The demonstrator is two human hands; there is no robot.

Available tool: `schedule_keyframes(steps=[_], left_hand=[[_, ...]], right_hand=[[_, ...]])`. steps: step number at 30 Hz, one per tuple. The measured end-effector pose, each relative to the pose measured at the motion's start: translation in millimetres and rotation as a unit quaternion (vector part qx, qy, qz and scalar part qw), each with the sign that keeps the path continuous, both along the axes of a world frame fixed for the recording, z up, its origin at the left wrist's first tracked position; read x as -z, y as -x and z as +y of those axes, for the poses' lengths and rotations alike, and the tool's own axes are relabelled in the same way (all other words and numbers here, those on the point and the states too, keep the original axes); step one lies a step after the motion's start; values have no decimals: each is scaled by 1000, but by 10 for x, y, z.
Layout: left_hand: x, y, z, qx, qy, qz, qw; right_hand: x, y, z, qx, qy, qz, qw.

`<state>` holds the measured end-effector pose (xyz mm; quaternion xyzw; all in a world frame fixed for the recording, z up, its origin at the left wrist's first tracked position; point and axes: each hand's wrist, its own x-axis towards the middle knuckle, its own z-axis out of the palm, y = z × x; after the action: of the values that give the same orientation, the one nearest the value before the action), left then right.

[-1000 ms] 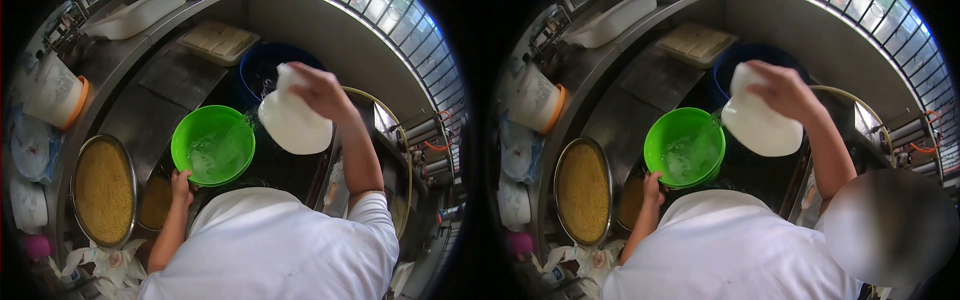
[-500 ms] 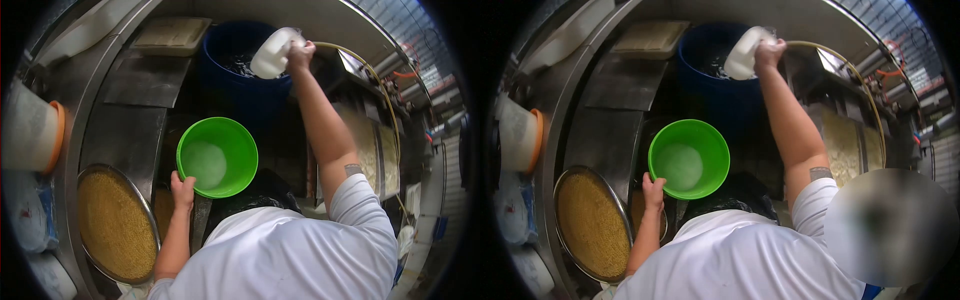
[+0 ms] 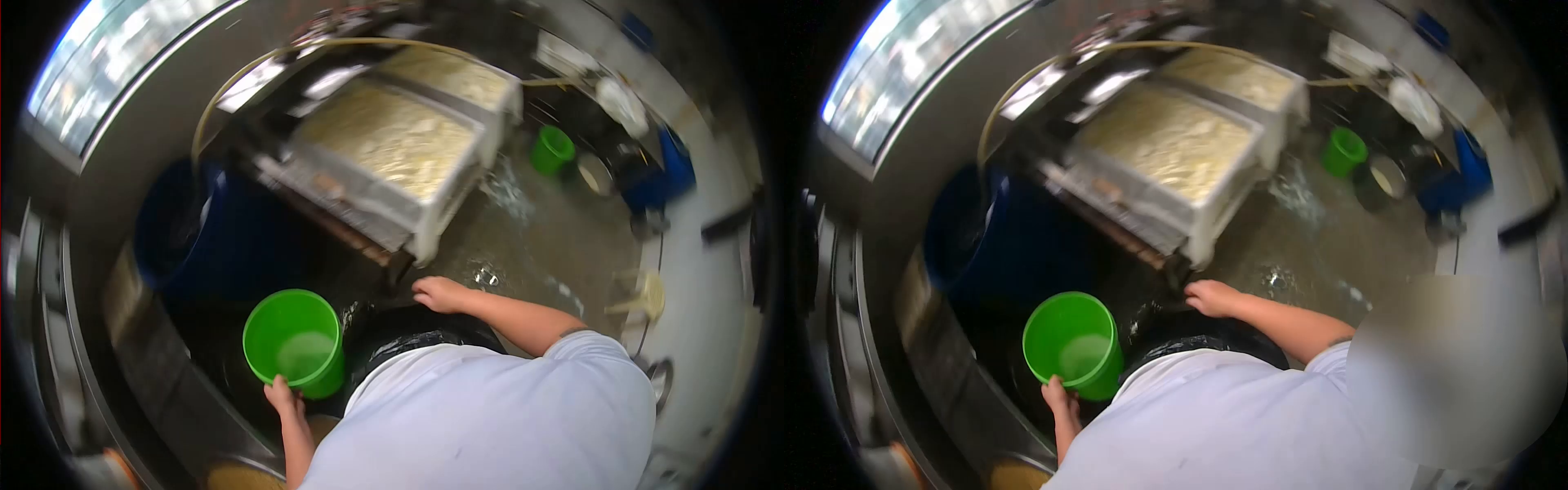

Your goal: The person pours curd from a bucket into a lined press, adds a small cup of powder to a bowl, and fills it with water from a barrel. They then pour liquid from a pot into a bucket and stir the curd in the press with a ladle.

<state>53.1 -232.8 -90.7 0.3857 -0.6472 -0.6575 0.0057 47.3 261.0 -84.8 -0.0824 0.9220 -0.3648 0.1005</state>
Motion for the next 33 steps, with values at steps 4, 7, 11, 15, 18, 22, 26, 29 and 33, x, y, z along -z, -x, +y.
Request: schedule_keyframes(steps=[4,7,11,15,18,22,26,29,33], left_hand=[[455,-38,-44,63,24,39,997],[698,-317,187,128,196,-31,972],[1245,-136,689,279,339,-128,889],[1415,17,1793,375,413,-202,805],[1384,134,2957,387,316,-200,843],[1425,101,4536,375,193,-233,876],[1685,67,6237,355,101,-274,888],[1863,278,7617,346,45,-264,899],[1811,835,9167,289,-40,-205,934]], right_hand=[[663,-1839,1536,220,-101,-207,948],[896,-3226,2303,472,-19,-143,870],[1063,-4564,2855,677,-5,-118,726],[1220,-5065,3249,746,65,-81,658],[936,-4956,3590,743,152,-37,651],[858,-4731,4293,733,177,-19,656],[785,-4639,5287,658,86,-4,748],[805,-4703,6083,605,59,-62,791],[938,-5289,6803,506,-61,-261,820]])
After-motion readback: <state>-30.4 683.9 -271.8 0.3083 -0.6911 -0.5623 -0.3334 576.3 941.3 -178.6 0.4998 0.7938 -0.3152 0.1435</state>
